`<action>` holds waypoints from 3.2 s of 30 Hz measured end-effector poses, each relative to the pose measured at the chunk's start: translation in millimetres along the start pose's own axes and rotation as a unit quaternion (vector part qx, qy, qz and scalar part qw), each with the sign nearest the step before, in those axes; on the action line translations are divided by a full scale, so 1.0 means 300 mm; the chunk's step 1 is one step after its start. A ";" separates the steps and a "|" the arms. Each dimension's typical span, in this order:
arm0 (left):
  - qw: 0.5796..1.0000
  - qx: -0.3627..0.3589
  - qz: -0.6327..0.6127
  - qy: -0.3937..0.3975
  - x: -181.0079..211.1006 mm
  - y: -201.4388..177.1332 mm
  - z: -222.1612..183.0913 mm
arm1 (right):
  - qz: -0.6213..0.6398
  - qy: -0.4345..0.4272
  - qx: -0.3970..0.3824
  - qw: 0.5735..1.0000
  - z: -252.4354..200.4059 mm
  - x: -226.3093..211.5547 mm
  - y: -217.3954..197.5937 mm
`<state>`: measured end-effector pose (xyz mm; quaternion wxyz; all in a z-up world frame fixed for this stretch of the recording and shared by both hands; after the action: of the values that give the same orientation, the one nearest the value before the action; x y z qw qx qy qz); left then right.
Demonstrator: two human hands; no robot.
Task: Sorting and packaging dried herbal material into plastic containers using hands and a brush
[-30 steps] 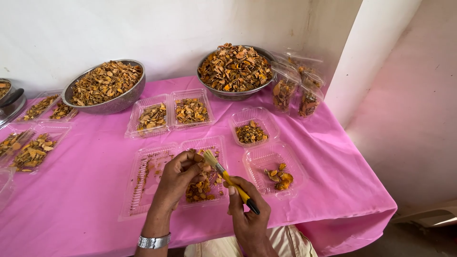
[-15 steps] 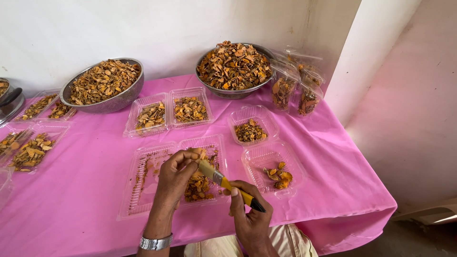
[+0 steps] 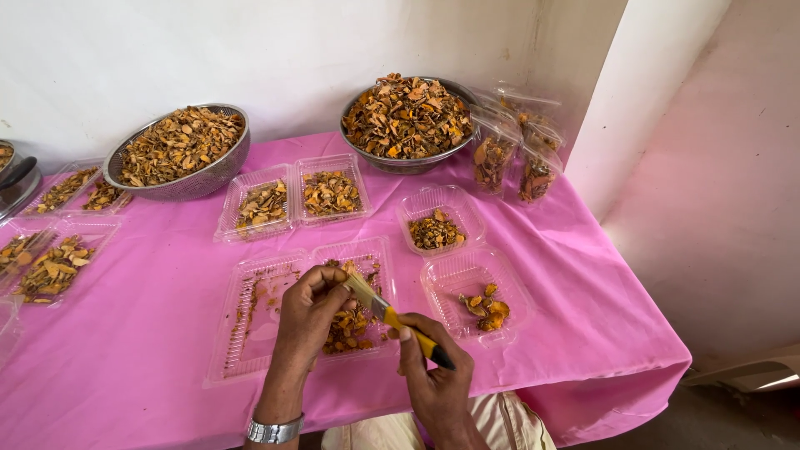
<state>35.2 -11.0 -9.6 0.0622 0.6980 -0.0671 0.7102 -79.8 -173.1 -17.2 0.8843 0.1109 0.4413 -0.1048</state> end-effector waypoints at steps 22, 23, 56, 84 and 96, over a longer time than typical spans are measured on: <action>0.987 -0.128 -0.072 -0.062 -0.064 -0.015 0.025 | 0.132 0.079 0.095 0.983 -0.030 0.058 -0.093; 0.987 -0.140 -0.073 -0.043 -0.055 -0.008 0.021 | 0.134 0.078 0.084 0.984 -0.024 0.050 -0.090; 0.859 -0.187 0.454 0.147 0.101 0.482 -0.025 | 0.058 0.026 0.253 0.965 -0.072 -0.074 -0.414; 0.944 -0.014 0.328 0.037 0.076 0.042 -0.028 | 0.021 0.037 0.006 0.999 -0.081 -0.004 -0.077; 0.966 0.035 0.256 0.018 0.097 0.027 -0.082 | -0.034 0.015 0.017 0.999 -0.065 -0.058 -0.037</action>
<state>9.1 -14.6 19.0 -0.1447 0.6463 -0.2174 0.7170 -108.0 -176.4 -15.8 0.8714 0.1130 0.4563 -0.1404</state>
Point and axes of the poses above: each hand's wrist, its own z-axis towards the middle knuckle, its own y-axis out of the palm, x = y × z, the point moved 4 cm from there along z, towards the middle knuckle, and after that the axes turned 8 degrees about -x, right-handed, at the moved point
